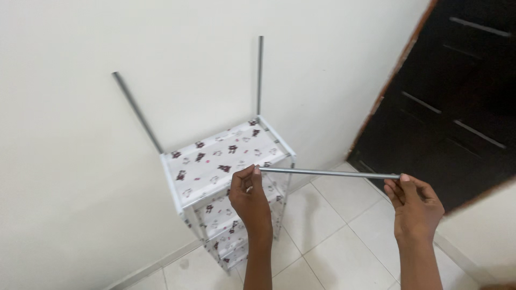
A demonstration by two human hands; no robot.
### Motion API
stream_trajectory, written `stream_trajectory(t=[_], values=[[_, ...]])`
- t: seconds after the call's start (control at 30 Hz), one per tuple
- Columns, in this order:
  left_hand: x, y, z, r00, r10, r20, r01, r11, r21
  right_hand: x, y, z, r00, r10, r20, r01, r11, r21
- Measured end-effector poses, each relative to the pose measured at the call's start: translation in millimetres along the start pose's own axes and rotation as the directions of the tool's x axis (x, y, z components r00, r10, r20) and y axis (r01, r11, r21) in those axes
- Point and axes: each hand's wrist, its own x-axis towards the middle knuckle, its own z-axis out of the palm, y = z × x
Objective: The person disassembles a small white shelving unit with bear-patterned fabric shelves. They remove the top shelf, then systematically detach the metal rods and plastic corner pieces, placing the components on a nearby wooden table.
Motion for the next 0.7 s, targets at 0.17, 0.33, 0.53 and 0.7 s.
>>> stream_trajectory(t=[0.17, 0.33, 0.53, 0.7], values=[[-50.7, -19.1, 49.7, 0.974, -0.153, 0.165, 0.134, 0.984, 0.121, 18.2, -15.1, -95.4, 0.970, -0.013, -0.242, 0.029, 0.998, 0.064], [-116.1, -35.3, 100.7, 0.925, -0.171, 0.339, 0.123, 0.979, 0.160, 19.3, -37.3, -197.3, 0.916, -0.098, -0.389, 0.128, 0.990, 0.052], [-223.3, -35.0, 151.6, 0.812, -0.234, 0.535, 0.172, 0.971, 0.164, -3.0, -77.7, -308.7, 0.859, -0.177, -0.480, 0.173, 0.984, -0.052], [-315.0, -27.7, 180.0, 0.675, -0.302, 0.673, 0.233, 0.953, 0.194, -23.2, -114.8, -388.9, 0.846, -0.203, -0.492, 0.149, 0.978, -0.147]])
